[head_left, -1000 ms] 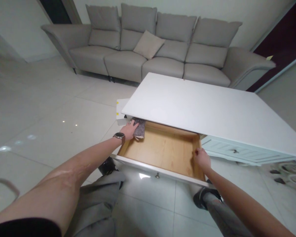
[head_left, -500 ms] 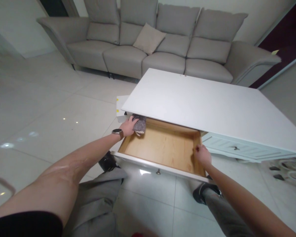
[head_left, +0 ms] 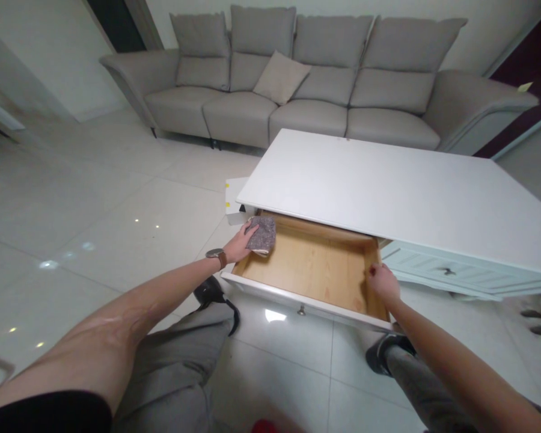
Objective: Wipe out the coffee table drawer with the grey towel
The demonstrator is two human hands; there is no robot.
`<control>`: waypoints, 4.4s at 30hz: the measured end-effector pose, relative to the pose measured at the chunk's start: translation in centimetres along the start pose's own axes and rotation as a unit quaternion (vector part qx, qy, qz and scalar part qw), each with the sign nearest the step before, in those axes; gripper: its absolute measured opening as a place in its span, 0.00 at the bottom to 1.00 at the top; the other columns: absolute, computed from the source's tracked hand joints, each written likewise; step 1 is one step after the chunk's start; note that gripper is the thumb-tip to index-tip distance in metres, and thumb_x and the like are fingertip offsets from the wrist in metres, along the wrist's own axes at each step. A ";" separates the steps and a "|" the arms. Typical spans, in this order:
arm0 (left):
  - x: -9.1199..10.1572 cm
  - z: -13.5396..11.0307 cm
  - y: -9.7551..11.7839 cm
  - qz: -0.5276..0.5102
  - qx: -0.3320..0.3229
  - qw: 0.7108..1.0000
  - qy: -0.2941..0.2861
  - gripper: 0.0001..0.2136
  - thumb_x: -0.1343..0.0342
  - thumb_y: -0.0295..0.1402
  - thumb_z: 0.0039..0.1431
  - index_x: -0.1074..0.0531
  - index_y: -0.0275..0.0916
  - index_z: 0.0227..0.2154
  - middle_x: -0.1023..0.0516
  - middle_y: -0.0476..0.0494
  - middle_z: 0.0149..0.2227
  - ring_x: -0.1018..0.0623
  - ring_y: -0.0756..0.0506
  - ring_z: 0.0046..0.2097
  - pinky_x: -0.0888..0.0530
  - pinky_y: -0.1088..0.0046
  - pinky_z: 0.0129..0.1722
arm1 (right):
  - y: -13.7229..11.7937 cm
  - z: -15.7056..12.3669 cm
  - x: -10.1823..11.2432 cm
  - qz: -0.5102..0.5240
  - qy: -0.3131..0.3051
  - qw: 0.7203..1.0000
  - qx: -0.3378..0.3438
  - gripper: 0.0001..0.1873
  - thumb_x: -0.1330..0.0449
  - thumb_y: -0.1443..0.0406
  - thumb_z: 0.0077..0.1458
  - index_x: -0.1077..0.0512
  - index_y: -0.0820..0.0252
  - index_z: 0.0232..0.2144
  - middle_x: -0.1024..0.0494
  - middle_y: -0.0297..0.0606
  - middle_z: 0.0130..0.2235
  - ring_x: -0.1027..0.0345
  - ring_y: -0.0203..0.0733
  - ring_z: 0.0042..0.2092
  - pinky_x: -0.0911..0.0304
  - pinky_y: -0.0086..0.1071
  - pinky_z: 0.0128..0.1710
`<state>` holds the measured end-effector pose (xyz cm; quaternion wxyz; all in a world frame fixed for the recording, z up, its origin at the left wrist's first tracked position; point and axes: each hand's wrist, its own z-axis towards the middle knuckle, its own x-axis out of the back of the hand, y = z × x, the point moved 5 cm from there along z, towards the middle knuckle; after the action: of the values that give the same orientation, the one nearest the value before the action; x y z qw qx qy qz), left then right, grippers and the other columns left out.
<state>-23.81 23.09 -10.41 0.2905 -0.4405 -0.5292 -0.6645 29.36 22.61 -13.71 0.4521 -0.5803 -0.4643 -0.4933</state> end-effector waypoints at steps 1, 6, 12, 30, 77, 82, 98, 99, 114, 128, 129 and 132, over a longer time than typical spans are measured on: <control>-0.1 -0.3 0.0 0.000 -0.004 1.000 0.000 0.41 0.42 0.27 0.57 0.52 0.38 0.72 0.55 0.27 0.73 0.48 0.34 0.74 0.41 0.52 0.71 | 0.0 0.0 0.0 0.000 0.001 1.000 0.001 0.15 0.48 0.63 0.63 0.22 0.60 0.42 0.24 0.49 0.46 0.27 0.45 0.39 0.39 0.34 0.37; -0.1 -0.7 0.3 0.030 -0.019 0.999 -0.007 0.41 0.40 0.27 0.56 0.49 0.35 0.71 0.56 0.24 0.72 0.51 0.32 0.74 0.42 0.50 0.70 | 0.1 0.0 -0.1 -0.001 0.005 1.000 0.003 0.15 0.48 0.63 0.63 0.22 0.61 0.42 0.24 0.49 0.45 0.27 0.45 0.38 0.39 0.34 0.36; -0.2 0.8 0.8 0.082 -0.004 0.996 -0.028 0.43 0.39 0.24 0.53 0.50 0.34 0.71 0.57 0.22 0.73 0.46 0.30 0.73 0.40 0.52 0.69 | 0.5 0.3 -0.6 -0.012 0.002 1.000 0.008 0.15 0.49 0.62 0.63 0.23 0.60 0.41 0.24 0.48 0.44 0.28 0.45 0.37 0.41 0.34 0.35; 0.1 3.9 1.1 0.124 0.016 0.992 -0.036 0.43 0.40 0.24 0.53 0.51 0.34 0.71 0.56 0.23 0.72 0.46 0.30 0.73 0.40 0.57 0.69 | 0.4 0.2 -0.4 -0.015 0.014 1.000 0.006 0.16 0.49 0.63 0.64 0.22 0.60 0.42 0.23 0.48 0.46 0.28 0.45 0.39 0.42 0.34 0.35; 4.6 4.9 3.3 0.195 -0.006 0.974 -0.112 0.23 0.45 0.30 0.52 0.21 0.40 0.53 0.17 0.38 0.49 0.19 0.38 0.52 0.26 0.66 0.54 | 0.0 0.0 0.0 -0.020 -0.004 1.000 -0.005 0.16 0.48 0.62 0.63 0.21 0.60 0.44 0.24 0.50 0.49 0.26 0.46 0.41 0.38 0.34 0.37; 5.7 3.7 4.8 0.186 -0.030 0.966 -0.175 0.13 0.40 0.33 0.46 0.16 0.40 0.34 0.16 0.39 0.32 0.17 0.38 0.40 0.23 0.66 0.44 | -0.1 -0.1 0.0 -0.022 -0.010 1.000 -0.010 0.18 0.49 0.61 0.65 0.22 0.61 0.46 0.24 0.51 0.48 0.27 0.47 0.41 0.38 0.35 0.37; 5.0 1.5 4.7 0.075 0.079 0.936 -0.336 0.12 0.35 0.29 0.36 0.16 0.39 0.29 0.18 0.47 0.27 0.21 0.45 0.31 0.25 0.74 0.31 | -0.3 -0.1 0.1 -0.024 -0.013 1.000 -0.013 0.19 0.49 0.61 0.64 0.22 0.61 0.46 0.24 0.52 0.48 0.26 0.48 0.41 0.38 0.35 0.36; 5.2 1.7 4.8 0.091 0.072 0.941 -0.318 0.12 0.35 0.30 0.36 0.16 0.39 0.29 0.18 0.47 0.26 0.21 0.45 0.30 0.25 0.73 0.31 | -0.2 -0.1 0.1 -0.023 -0.015 1.000 -0.013 0.19 0.49 0.61 0.64 0.22 0.61 0.46 0.24 0.52 0.48 0.26 0.48 0.41 0.38 0.35 0.36; 5.4 5.8 2.5 0.130 -0.021 0.987 -0.094 0.18 0.46 0.26 0.53 0.20 0.40 0.46 0.17 0.41 0.47 0.20 0.43 0.51 0.27 0.71 0.52 | 0.2 0.4 -0.1 -0.032 -0.015 0.999 0.005 0.18 0.49 0.60 0.64 0.21 0.60 0.44 0.24 0.52 0.47 0.27 0.48 0.40 0.41 0.36 0.35; 5.1 6.1 3.7 0.204 -0.043 0.973 -0.103 0.17 0.44 0.28 0.50 0.19 0.40 0.43 0.19 0.40 0.48 0.21 0.39 0.51 0.27 0.66 0.52 | 0.2 0.5 0.2 -0.034 -0.016 0.999 0.006 0.17 0.49 0.61 0.63 0.21 0.58 0.42 0.24 0.50 0.46 0.27 0.49 0.39 0.41 0.36 0.34; 5.0 5.8 3.9 0.206 -0.045 0.971 -0.111 0.16 0.43 0.29 0.49 0.19 0.41 0.41 0.19 0.40 0.47 0.21 0.38 0.50 0.27 0.66 0.52 | 0.1 0.4 0.3 -0.032 -0.017 0.999 0.005 0.17 0.49 0.61 0.63 0.21 0.59 0.43 0.24 0.50 0.46 0.28 0.49 0.39 0.41 0.36 0.35; 5.1 4.9 4.3 0.212 -0.032 0.967 -0.136 0.13 0.42 0.31 0.46 0.18 0.41 0.36 0.17 0.41 0.41 0.19 0.38 0.46 0.26 0.66 0.49 | -0.1 0.2 0.5 -0.026 -0.021 0.999 0.002 0.18 0.49 0.60 0.63 0.21 0.60 0.44 0.24 0.52 0.47 0.28 0.49 0.40 0.41 0.37 0.35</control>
<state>-21.07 27.02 -3.67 0.3360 -0.6380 -0.4367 -0.5380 29.37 22.92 -13.24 0.4304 -0.5777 -0.4891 -0.4917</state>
